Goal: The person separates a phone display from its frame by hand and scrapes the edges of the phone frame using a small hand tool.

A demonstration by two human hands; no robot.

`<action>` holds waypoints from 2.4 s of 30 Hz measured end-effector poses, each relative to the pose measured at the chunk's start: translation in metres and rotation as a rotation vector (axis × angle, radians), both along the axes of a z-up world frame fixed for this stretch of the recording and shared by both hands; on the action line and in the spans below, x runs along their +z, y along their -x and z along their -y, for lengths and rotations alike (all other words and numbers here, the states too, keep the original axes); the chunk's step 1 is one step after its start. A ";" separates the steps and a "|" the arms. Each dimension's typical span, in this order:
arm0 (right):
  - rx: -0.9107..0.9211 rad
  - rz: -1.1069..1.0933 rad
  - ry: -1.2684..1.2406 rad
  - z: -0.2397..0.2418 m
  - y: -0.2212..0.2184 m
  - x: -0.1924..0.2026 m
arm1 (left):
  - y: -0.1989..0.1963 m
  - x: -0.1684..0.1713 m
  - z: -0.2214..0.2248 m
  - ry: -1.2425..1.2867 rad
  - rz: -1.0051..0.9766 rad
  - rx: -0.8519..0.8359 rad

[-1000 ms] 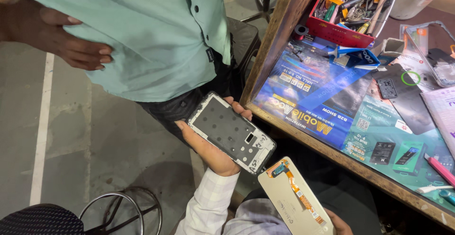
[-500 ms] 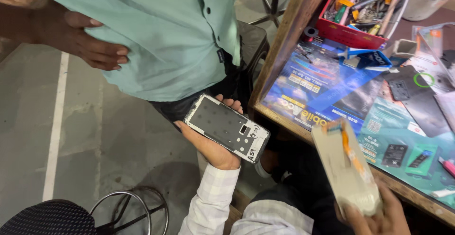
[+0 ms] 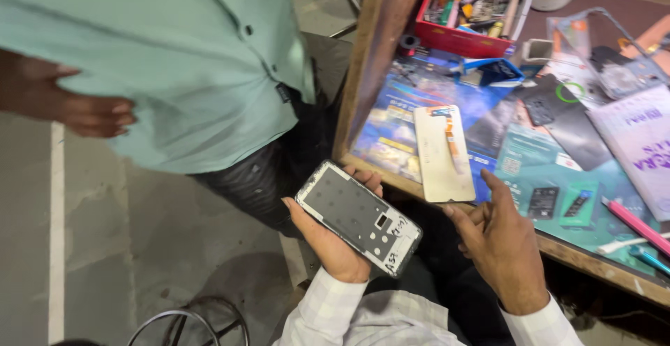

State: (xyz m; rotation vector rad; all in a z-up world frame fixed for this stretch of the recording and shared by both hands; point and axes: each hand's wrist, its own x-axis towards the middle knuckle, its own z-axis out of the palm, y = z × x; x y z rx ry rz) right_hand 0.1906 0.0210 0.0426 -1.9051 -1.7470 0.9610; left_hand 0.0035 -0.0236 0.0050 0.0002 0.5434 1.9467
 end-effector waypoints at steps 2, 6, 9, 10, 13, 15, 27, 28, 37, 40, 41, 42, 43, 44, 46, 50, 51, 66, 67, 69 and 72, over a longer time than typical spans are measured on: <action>-0.015 -0.057 -0.037 0.009 -0.013 -0.006 | -0.011 0.001 0.001 0.031 -0.001 -0.041; -0.082 -0.368 -0.030 0.045 -0.050 -0.019 | -0.040 0.003 0.002 -0.090 -0.004 -0.151; 0.082 -0.431 -0.163 0.067 -0.067 -0.021 | -0.062 0.009 0.000 0.144 0.022 -0.265; 0.051 -0.422 -0.170 0.072 -0.071 -0.022 | -0.070 0.011 -0.002 0.144 0.026 -0.297; 0.065 -0.458 -0.199 0.083 -0.081 -0.022 | -0.092 0.013 -0.002 0.176 0.053 -0.390; -0.140 -0.385 -0.029 0.088 -0.086 -0.025 | -0.103 0.009 -0.002 0.114 0.025 -0.429; -0.263 -0.364 -0.189 0.100 -0.128 -0.038 | -0.121 -0.071 -0.031 0.115 0.000 -0.708; -0.227 -0.277 -0.407 0.095 -0.140 -0.033 | -0.126 -0.069 -0.037 0.104 0.003 -0.731; -0.138 0.760 -0.684 0.022 -0.242 0.007 | -0.157 0.014 -0.036 0.164 -0.069 -0.641; -0.043 0.955 -0.466 0.004 -0.255 0.011 | -0.161 0.032 -0.042 0.113 0.090 -0.630; -0.024 1.012 -0.471 0.006 -0.256 0.011 | -0.155 0.030 -0.043 0.104 0.103 -0.586; -0.021 1.014 -0.480 0.007 -0.256 0.011 | -0.149 0.027 -0.045 0.091 0.119 -0.616; -0.026 1.007 -0.476 0.009 -0.262 0.012 | -0.146 0.028 -0.045 0.086 0.126 -0.655; 0.020 0.983 -0.534 0.010 -0.273 0.016 | -0.145 0.029 -0.044 0.087 0.129 -0.621; 0.054 0.962 -0.592 0.017 -0.291 0.022 | -0.143 0.032 -0.046 0.048 0.174 -0.658; 0.053 1.002 -0.477 0.043 -0.311 0.014 | -0.143 0.035 -0.052 0.041 0.161 -0.640; 0.018 1.026 -0.357 0.049 -0.315 0.012 | -0.143 0.035 -0.052 0.074 0.152 -0.623; -0.022 0.240 -0.262 0.184 -0.220 -0.096 | -0.144 0.034 -0.053 0.195 0.033 -0.572; -0.029 0.238 -0.260 0.181 -0.219 -0.090 | -0.144 0.035 -0.051 0.212 0.040 -0.558; 0.168 0.638 0.176 0.176 -0.218 -0.078 | -0.144 0.035 -0.050 0.179 0.031 -0.566; 0.286 0.745 0.183 0.165 -0.210 -0.068 | -0.143 0.035 -0.049 0.165 0.021 -0.566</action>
